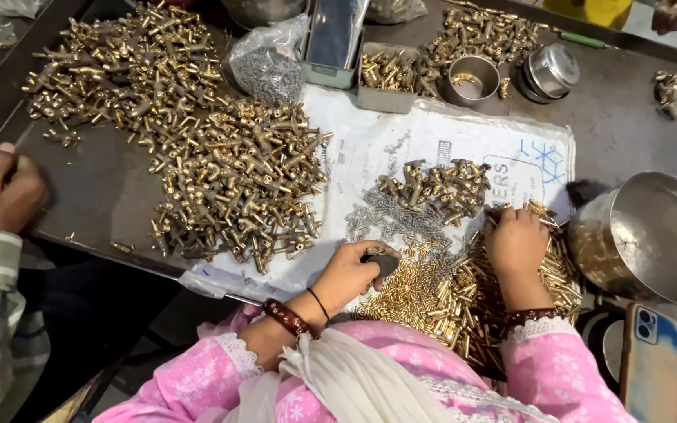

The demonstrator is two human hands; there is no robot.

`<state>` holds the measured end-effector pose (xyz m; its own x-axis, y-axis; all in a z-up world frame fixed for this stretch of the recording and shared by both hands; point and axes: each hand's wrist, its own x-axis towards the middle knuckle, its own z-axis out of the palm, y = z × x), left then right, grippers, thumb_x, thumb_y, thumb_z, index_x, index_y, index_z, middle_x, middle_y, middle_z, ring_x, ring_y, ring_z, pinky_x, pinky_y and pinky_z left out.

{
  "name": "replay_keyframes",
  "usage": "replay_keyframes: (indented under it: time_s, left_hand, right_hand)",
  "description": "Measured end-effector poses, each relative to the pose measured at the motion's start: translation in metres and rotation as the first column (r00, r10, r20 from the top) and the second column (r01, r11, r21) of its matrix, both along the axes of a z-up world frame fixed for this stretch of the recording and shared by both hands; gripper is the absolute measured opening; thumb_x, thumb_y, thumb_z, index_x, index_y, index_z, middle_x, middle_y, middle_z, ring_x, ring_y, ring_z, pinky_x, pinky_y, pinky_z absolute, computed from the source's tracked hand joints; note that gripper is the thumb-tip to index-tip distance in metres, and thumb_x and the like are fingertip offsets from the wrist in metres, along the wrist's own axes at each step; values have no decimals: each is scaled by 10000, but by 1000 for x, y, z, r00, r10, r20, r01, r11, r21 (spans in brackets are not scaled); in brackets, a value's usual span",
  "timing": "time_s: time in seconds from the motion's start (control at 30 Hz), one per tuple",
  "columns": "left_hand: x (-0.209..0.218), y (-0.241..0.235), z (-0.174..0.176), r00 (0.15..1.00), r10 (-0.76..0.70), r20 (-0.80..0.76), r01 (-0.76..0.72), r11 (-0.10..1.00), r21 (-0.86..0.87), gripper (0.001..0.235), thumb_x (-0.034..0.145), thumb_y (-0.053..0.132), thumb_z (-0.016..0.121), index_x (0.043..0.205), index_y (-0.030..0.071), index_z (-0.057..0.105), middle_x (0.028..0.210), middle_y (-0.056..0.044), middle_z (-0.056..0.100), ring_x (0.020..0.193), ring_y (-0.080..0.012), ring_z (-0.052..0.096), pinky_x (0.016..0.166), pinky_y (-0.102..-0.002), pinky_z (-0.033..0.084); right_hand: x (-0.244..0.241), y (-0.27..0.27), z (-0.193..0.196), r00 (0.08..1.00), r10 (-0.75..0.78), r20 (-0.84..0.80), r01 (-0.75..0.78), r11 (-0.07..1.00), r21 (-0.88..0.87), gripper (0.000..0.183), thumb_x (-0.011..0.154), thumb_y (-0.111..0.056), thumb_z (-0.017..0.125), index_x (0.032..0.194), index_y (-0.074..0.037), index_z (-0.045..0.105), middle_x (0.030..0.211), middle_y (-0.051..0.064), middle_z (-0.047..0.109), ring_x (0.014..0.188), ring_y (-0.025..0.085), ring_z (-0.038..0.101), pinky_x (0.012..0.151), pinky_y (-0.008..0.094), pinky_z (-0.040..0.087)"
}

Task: Sort and inspect small brass metal components on a workbench in a fabrication facility.

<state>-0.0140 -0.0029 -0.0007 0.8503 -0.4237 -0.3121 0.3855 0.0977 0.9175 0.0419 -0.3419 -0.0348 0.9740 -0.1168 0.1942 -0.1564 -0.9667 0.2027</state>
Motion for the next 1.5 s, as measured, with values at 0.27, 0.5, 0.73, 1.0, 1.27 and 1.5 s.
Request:
replay_keyframes:
  time_s: [0.27,0.5,0.73,1.0,1.27,1.5]
  left_hand:
    - [5,1,0,999,-33,-22,34,999,19,282,922,57,587,1138,76,767,757,22,684,582,-29,575,474,-202,395]
    - [25,-19,-18,995,-93,-39,96,994,57,298,914,69,627,1192,46,731,798,-25,727,565,-82,640,494,-230,466]
    - [30,-18,-9,973,-223,-61,231,953,194,334,858,8,635,1185,12,706,737,-74,729,583,-125,689,539,-272,539]
    - [18,-16,10,941,-317,119,308,948,84,318,879,109,698,1178,33,774,732,16,705,574,-43,601,522,-244,497]
    - [-1,-15,11,953,-302,26,297,948,113,391,847,81,708,1237,59,714,658,7,659,530,-54,583,484,-238,463]
    - [-8,-15,-19,927,-366,85,369,929,-22,294,805,-60,600,1073,-95,715,720,-37,682,559,-97,626,505,-264,497]
  right_hand:
    - [-10,13,42,996,-73,-59,90,922,376,274,1003,-326,648,1106,-102,770,1060,128,755,930,282,716,804,430,573]
    - [-51,96,64,965,261,-15,-18,122,992,160,878,-55,732,1032,-39,773,1024,75,738,968,152,709,898,285,570]
    - [-44,101,70,919,384,-92,54,108,993,224,941,-66,684,1137,-32,787,954,70,708,905,132,652,833,268,517]
    - [-55,103,59,944,307,-119,169,-142,975,121,925,-101,727,893,10,766,836,57,767,776,119,685,774,273,554]
    - [-77,131,93,944,284,167,-281,429,858,208,817,-160,844,779,-32,685,783,26,697,726,116,652,694,263,515]
    - [-83,133,94,957,284,64,-125,203,971,44,843,-85,782,847,-49,757,825,22,686,786,113,630,737,257,502]
